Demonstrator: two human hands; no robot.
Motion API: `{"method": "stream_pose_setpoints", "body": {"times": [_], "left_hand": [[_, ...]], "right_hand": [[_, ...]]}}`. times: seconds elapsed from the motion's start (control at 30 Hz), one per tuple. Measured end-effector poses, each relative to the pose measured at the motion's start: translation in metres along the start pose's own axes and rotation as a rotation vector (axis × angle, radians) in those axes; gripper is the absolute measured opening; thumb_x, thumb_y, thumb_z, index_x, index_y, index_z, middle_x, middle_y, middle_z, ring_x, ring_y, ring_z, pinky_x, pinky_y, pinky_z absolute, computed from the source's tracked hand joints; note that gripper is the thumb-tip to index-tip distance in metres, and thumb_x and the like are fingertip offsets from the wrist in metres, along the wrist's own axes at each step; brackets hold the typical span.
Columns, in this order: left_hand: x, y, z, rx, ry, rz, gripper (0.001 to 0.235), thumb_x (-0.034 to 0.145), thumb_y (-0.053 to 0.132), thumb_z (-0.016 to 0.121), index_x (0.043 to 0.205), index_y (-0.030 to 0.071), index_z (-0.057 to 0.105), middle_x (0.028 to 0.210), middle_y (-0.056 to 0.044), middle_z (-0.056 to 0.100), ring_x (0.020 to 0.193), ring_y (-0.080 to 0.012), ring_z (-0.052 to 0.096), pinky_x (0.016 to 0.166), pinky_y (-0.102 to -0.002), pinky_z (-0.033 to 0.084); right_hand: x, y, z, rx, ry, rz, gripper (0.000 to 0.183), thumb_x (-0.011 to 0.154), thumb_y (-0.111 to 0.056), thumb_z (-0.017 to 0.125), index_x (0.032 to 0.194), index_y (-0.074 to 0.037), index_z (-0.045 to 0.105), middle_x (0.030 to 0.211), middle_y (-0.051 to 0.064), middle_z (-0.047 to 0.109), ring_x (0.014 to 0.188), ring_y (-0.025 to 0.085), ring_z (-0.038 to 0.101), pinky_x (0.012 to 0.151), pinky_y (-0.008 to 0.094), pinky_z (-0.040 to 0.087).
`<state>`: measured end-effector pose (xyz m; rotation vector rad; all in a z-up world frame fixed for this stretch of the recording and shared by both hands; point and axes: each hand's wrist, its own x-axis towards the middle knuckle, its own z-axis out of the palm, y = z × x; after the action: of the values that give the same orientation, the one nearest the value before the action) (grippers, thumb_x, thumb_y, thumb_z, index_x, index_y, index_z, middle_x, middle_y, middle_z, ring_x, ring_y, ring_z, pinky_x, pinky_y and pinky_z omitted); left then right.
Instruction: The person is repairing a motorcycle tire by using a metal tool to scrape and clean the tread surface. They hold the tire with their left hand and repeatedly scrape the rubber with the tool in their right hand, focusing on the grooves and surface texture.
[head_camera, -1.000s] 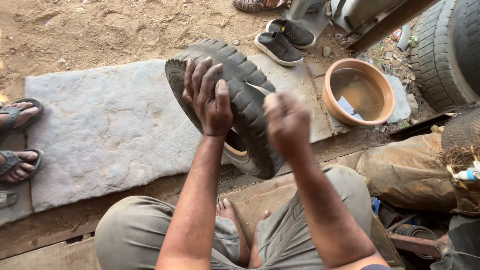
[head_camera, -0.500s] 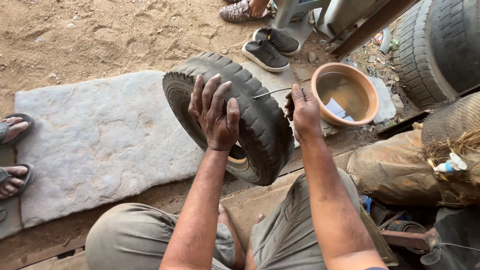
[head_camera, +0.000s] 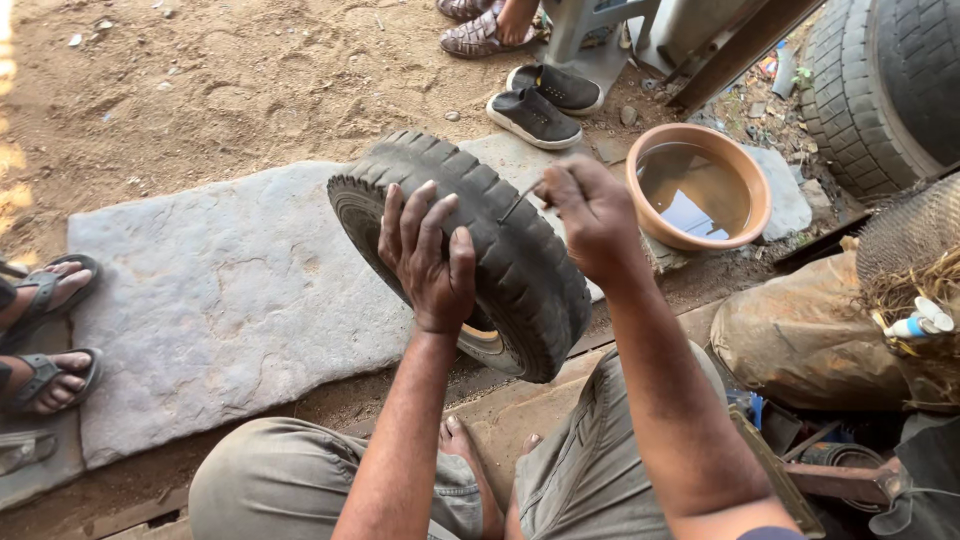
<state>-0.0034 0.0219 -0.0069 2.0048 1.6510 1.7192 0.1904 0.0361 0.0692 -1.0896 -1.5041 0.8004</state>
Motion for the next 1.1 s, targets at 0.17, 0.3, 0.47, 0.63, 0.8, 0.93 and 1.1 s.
{"method": "stream_pose_setpoints", "body": {"times": [0.17,0.3,0.47,0.63,0.8,0.93,1.1], "left_hand": [[-0.012,0.017,0.003,0.058,-0.027,0.013,0.037,0.099,0.032,0.052,0.129,0.018,0.067,0.151,-0.002,0.056,0.158,-0.0303,0.031,0.128,-0.048,0.021],[-0.021,0.034,0.002,0.056,-0.059,0.039,0.039,0.097,0.033,0.055,0.132,0.018,0.068,0.151,-0.003,0.056,0.157,-0.0315,0.032,0.129,-0.05,0.019],[-0.021,0.039,-0.002,0.024,-0.069,0.022,0.038,0.096,0.029,0.057,0.131,0.018,0.067,0.15,-0.003,0.056,0.158,-0.0335,0.032,0.131,-0.051,0.018],[-0.018,0.039,-0.005,0.031,-0.079,0.033,0.039,0.095,0.029,0.058,0.131,0.018,0.068,0.15,-0.003,0.056,0.158,-0.0333,0.032,0.13,-0.051,0.018],[-0.013,0.034,-0.006,0.015,-0.043,0.017,0.035,0.097,0.03,0.054,0.127,0.019,0.069,0.147,-0.002,0.059,0.157,-0.0312,0.035,0.128,-0.047,0.024],[-0.007,0.026,-0.007,-0.053,0.003,0.009,0.033,0.098,0.029,0.053,0.122,0.016,0.072,0.143,-0.004,0.063,0.156,-0.0315,0.037,0.127,-0.046,0.03],[0.008,0.014,-0.016,-0.21,-0.054,-0.053,0.03,0.092,0.023,0.057,0.113,0.011,0.075,0.14,-0.006,0.065,0.155,-0.0334,0.038,0.131,-0.048,0.031]], "right_hand": [[0.04,-0.009,0.007,-0.382,-0.145,-0.117,0.034,0.108,-0.029,0.061,0.092,0.0,0.068,0.092,0.012,0.063,0.089,0.024,0.064,0.08,0.037,0.05],[0.071,0.018,0.024,-0.461,-0.256,-0.073,0.034,0.107,-0.032,0.061,0.095,0.0,0.069,0.096,0.01,0.065,0.091,0.024,0.063,0.081,0.037,0.05],[0.075,0.04,0.01,-0.338,-0.292,0.11,0.04,0.104,-0.039,0.061,0.094,-0.002,0.069,0.092,0.006,0.063,0.085,0.017,0.062,0.077,0.035,0.051],[0.074,0.047,0.01,-0.188,-0.3,0.266,0.039,0.104,-0.042,0.06,0.094,-0.005,0.068,0.08,0.001,0.065,0.076,0.012,0.058,0.071,0.03,0.05],[0.071,0.041,0.008,-0.086,-0.234,0.261,0.04,0.106,-0.042,0.055,0.088,-0.009,0.068,0.082,0.0,0.072,0.074,0.01,0.065,0.069,0.026,0.053],[0.061,0.033,-0.002,-0.003,-0.16,0.313,0.038,0.107,-0.039,0.055,0.089,-0.008,0.065,0.08,0.003,0.073,0.069,0.008,0.068,0.054,0.025,0.05],[0.052,0.019,-0.003,0.052,-0.144,0.301,0.04,0.108,-0.036,0.053,0.09,-0.004,0.066,0.079,0.006,0.074,0.058,0.01,0.062,0.046,0.025,0.05]]}}
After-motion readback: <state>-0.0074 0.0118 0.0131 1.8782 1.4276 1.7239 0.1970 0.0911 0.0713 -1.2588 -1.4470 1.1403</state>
